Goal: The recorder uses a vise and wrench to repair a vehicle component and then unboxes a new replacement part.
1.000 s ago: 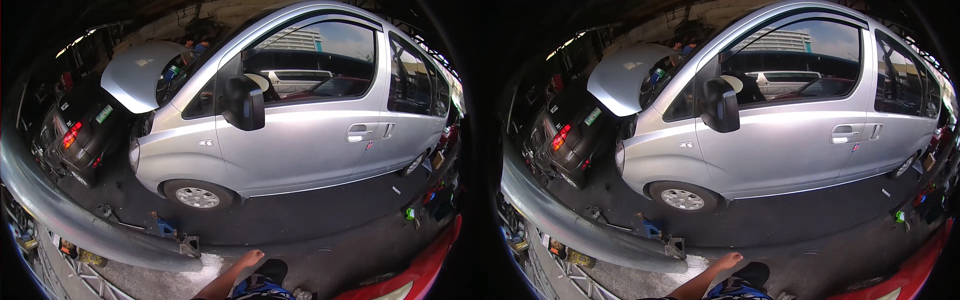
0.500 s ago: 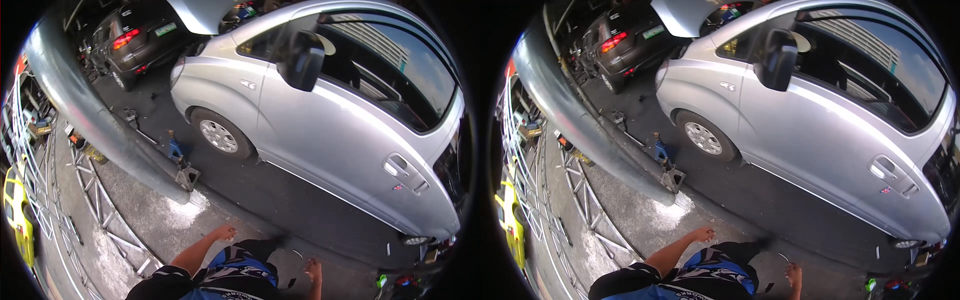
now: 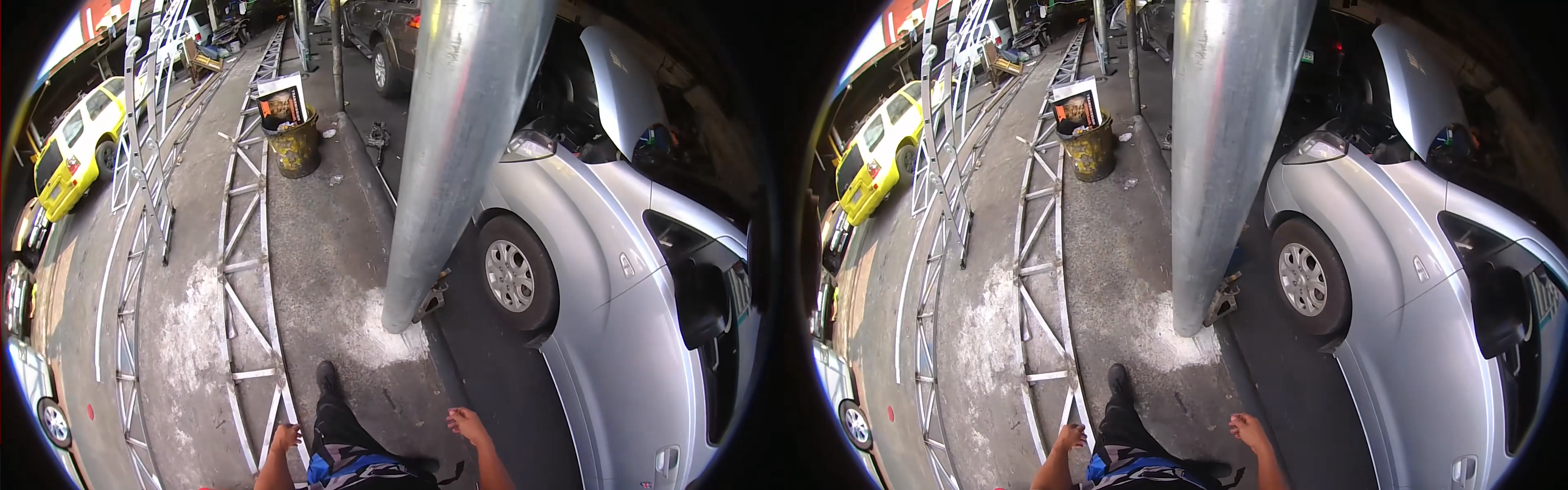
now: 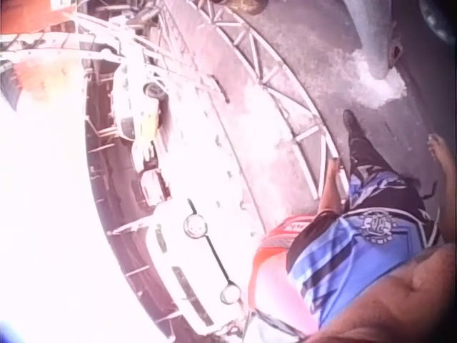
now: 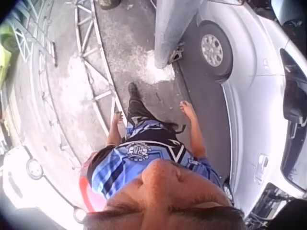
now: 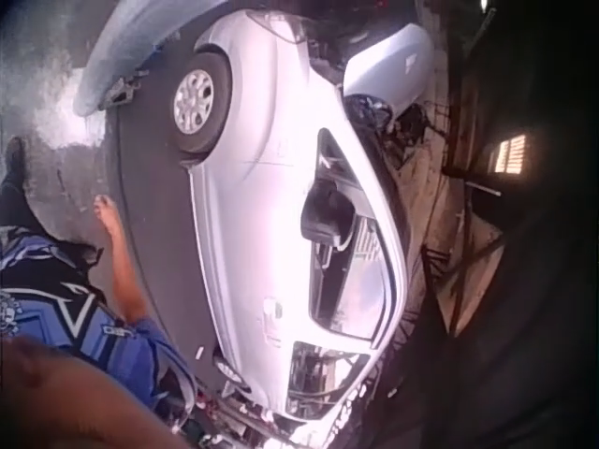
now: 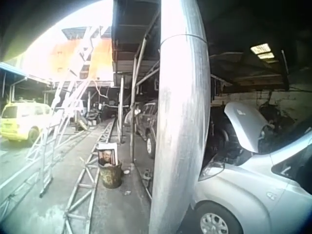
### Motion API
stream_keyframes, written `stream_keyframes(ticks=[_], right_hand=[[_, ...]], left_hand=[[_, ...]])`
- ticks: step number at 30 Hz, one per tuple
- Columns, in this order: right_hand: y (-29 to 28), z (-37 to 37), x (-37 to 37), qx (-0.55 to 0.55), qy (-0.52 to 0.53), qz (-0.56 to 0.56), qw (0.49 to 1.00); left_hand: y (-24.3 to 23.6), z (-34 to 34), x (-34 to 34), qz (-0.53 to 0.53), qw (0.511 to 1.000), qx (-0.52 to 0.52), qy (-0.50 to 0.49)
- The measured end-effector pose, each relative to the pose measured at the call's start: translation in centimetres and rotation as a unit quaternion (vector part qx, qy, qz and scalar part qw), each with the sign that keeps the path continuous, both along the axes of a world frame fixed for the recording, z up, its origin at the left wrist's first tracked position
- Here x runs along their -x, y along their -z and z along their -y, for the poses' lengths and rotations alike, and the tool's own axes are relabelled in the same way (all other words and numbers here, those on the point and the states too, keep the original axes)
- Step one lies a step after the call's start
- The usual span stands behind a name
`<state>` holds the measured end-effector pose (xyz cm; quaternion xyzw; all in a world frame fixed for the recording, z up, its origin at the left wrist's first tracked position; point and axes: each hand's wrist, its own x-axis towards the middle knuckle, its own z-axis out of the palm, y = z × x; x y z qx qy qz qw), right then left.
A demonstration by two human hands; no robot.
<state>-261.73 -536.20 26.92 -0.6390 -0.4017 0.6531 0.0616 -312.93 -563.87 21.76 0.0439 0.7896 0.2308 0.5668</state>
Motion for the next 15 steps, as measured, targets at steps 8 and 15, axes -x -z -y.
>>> stream_keyframes(ticks=[8, 15], right_hand=[[5.6, -25.1, 41.3, -0.021, -0.26, -0.05, 0.964], [-1.9, -47.0, 62.2, -0.127, -0.254, -0.161, 0.945]], left_hand=[[-1.9, 0.0, 16.2, 0.05, 0.959, -0.012, -0.277], [-3.8, -14.2, 33.1, 0.064, 0.958, -0.128, -0.248]])
